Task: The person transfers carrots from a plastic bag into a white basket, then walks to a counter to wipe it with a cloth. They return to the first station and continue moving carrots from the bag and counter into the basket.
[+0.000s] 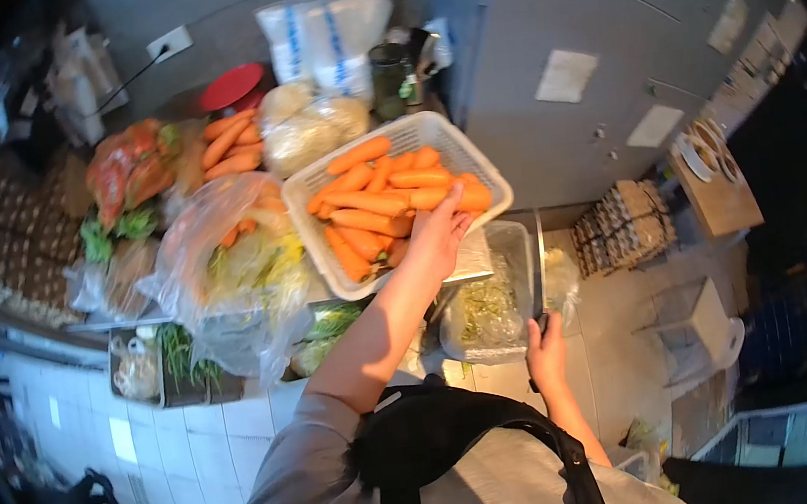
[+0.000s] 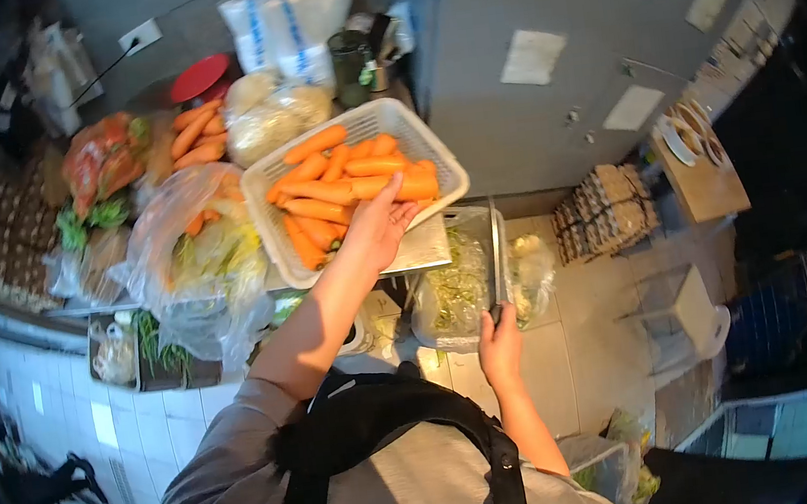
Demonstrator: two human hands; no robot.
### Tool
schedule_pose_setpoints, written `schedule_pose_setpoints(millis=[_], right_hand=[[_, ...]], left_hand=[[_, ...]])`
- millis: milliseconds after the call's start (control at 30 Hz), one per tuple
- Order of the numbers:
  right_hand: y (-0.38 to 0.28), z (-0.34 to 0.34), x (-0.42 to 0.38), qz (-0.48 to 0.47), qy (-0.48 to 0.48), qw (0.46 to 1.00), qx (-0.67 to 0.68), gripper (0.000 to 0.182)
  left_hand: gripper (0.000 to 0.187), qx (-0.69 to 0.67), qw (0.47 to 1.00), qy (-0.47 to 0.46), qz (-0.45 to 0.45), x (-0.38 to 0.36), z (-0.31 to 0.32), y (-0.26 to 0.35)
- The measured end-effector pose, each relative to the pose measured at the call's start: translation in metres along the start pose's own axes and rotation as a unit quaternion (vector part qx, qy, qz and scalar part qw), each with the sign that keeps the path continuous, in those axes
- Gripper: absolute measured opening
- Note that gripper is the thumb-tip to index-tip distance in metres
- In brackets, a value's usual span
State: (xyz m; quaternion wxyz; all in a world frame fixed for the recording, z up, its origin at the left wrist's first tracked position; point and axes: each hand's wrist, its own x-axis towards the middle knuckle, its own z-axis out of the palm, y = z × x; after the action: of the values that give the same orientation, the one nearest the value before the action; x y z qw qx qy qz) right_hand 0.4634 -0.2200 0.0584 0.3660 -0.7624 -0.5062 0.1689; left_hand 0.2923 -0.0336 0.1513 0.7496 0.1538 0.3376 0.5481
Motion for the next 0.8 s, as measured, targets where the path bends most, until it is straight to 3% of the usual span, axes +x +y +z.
schedule_pose_setpoints(millis=[100, 233, 267, 333, 467, 567, 667, 767, 800], right_hand=[[-0.001, 0.002, 0.002, 0.018, -0.01, 1.0, -0.009, 0.032], [0.01, 0.014, 0.0, 0.052, -0.061, 0.997, 0.013, 0.031], [0.009, 0.015, -0.001, 0.044, -0.065, 0.997, 0.016, 0.03], [0.009, 0.017, -0.001, 0.042, -0.071, 0.996, 0.024, 0.03], [0.009, 0.022, 0.002, 0.036, -0.065, 0.997, 0.028, 0.03], [0.009, 0.024, 0.005, 0.04, -0.061, 0.997, 0.018, 0.029], [0.002, 0.021, 0.008, 0.042, -0.053, 0.998, 0.015, 0.029], [-0.009, 0.015, 0.003, 0.07, -0.046, 0.996, -0.003, 0.029], [-0.013, 0.014, 0.002, 0.082, -0.045, 0.996, -0.003, 0.029]], left_hand=[[0.033, -0.041, 0.998, 0.01, -0.044, 0.009, -0.027, 0.026], [0.033, 0.013, 0.985, -0.02, 0.169, -0.009, -0.07, 0.063], [0.028, 0.078, 0.962, 0.043, 0.26, -0.008, -0.085, 0.074], [0.026, 0.111, 0.926, 0.147, 0.331, -0.013, -0.122, 0.105], [0.028, 0.25, 0.759, 0.369, 0.475, 0.037, -0.259, 0.14], [0.024, 0.46, 0.621, 0.514, 0.372, 0.055, -0.325, 0.155], [0.026, 0.655, 0.455, 0.553, 0.242, 0.057, -0.342, 0.17], [0.025, 0.717, 0.504, 0.466, 0.12, 0.067, -0.379, 0.191], [0.026, 0.732, 0.483, 0.458, 0.146, 0.066, -0.38, 0.192]])
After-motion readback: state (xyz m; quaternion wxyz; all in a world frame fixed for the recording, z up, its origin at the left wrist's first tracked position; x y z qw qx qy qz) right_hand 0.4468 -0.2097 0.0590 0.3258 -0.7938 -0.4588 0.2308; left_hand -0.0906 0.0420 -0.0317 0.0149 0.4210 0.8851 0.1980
